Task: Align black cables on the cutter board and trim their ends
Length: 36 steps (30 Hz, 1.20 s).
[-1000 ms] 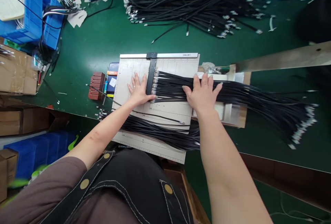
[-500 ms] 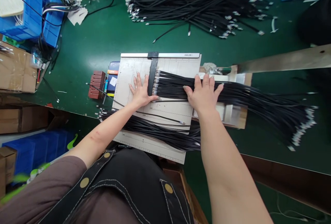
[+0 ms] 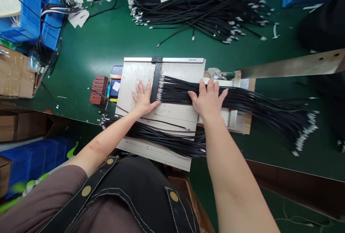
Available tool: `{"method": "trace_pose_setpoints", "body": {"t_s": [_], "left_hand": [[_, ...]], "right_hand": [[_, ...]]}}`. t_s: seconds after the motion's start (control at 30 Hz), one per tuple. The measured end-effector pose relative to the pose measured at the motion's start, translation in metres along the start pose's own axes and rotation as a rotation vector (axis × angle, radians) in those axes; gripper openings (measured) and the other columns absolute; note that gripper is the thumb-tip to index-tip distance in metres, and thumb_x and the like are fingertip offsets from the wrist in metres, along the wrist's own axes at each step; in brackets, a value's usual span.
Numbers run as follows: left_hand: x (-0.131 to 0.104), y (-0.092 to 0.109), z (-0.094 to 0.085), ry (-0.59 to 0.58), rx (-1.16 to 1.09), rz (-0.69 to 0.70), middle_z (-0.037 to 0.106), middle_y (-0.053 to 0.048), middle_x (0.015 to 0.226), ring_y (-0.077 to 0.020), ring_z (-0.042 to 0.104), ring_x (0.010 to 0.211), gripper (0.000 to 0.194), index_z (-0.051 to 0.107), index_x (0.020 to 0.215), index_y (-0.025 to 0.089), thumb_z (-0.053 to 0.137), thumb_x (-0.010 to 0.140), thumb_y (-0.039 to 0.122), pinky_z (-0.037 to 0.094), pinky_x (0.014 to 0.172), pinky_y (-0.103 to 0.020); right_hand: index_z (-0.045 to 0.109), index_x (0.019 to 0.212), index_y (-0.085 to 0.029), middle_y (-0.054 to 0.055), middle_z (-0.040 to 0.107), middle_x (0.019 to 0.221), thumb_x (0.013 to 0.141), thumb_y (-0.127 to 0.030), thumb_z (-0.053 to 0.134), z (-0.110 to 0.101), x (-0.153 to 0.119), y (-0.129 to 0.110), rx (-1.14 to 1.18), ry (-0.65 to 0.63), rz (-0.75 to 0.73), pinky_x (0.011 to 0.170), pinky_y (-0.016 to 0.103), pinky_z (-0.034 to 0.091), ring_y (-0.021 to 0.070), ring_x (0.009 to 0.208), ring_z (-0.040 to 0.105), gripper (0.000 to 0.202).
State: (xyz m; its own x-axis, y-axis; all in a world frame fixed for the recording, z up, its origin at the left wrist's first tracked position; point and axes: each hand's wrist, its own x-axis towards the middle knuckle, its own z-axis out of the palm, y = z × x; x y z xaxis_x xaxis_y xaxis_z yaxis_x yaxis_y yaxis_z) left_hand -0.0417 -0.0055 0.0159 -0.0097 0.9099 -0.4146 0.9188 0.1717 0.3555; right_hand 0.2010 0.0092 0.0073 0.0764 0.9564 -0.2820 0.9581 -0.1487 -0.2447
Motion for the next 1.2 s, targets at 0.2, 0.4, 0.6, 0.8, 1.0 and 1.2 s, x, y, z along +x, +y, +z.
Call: {"method": "trace_pose_setpoints", "body": {"t_s": [0.2,0.4,0.6,0.8,1.0,1.2], "left_hand": [[0.003,0.0,-0.004,0.006,0.018,0.073,-0.012,-0.014,0.17,-0.0407,-0.005,0.155,0.108,0.006,0.162,0.025,0.068,0.079,0.056,0.005,0.119,-0.068],[0.025,0.052,0.012,0.133,0.255,0.459,0.012,-0.015,0.17,-0.0366,0.002,0.156,0.095,0.026,0.16,0.017,0.05,0.087,0.072,0.0,0.124,-0.059],[0.044,0.063,0.004,0.093,0.251,0.351,0.025,-0.012,0.167,-0.0334,0.013,0.156,0.089,0.031,0.158,0.019,0.036,0.09,0.076,0.002,0.123,-0.063],[0.093,0.052,-0.047,0.165,0.091,0.005,0.002,-0.008,0.171,-0.0318,0.002,0.157,0.081,0.02,0.16,0.028,0.047,0.092,0.063,0.009,0.121,-0.064],[0.123,0.041,-0.043,0.026,0.093,-0.09,-0.014,-0.007,0.17,-0.0341,-0.011,0.156,0.116,0.008,0.161,0.034,0.073,0.071,0.064,0.005,0.122,-0.062],[0.115,0.036,-0.046,0.048,0.076,-0.106,-0.01,-0.009,0.171,-0.0359,-0.005,0.156,0.106,0.012,0.161,0.032,0.072,0.077,0.057,0.011,0.121,-0.061]], "right_hand": [[0.036,0.154,-0.007,0.026,0.028,0.16,0.1,-0.057,0.024,0.015,0.001,0.003,-0.015,0.11,-0.029,0.115,0.07,0.012,0.0393,0.149,0.021,0.075],[0.039,0.152,-0.01,0.026,0.033,0.158,0.099,-0.052,0.03,0.03,0.008,0.013,-0.077,0.21,-0.071,0.113,0.071,0.018,0.0399,0.146,0.026,0.068],[0.04,0.152,-0.012,0.024,0.034,0.158,0.099,-0.05,0.031,0.033,0.01,0.016,-0.079,0.239,-0.078,0.113,0.069,0.019,0.0385,0.146,0.028,0.066],[0.039,0.152,-0.011,0.026,0.034,0.158,0.099,-0.051,0.031,0.033,0.011,0.017,-0.042,0.24,-0.108,0.111,0.071,0.017,0.0405,0.145,0.027,0.067],[0.04,0.152,-0.01,0.025,0.032,0.159,0.1,-0.053,0.028,0.027,0.01,0.013,-0.092,0.183,-0.079,0.113,0.069,0.019,0.0388,0.146,0.025,0.068],[0.039,0.152,-0.01,0.025,0.031,0.159,0.1,-0.053,0.027,0.027,0.009,0.012,-0.087,0.183,-0.079,0.113,0.069,0.019,0.0391,0.147,0.025,0.069]]}}
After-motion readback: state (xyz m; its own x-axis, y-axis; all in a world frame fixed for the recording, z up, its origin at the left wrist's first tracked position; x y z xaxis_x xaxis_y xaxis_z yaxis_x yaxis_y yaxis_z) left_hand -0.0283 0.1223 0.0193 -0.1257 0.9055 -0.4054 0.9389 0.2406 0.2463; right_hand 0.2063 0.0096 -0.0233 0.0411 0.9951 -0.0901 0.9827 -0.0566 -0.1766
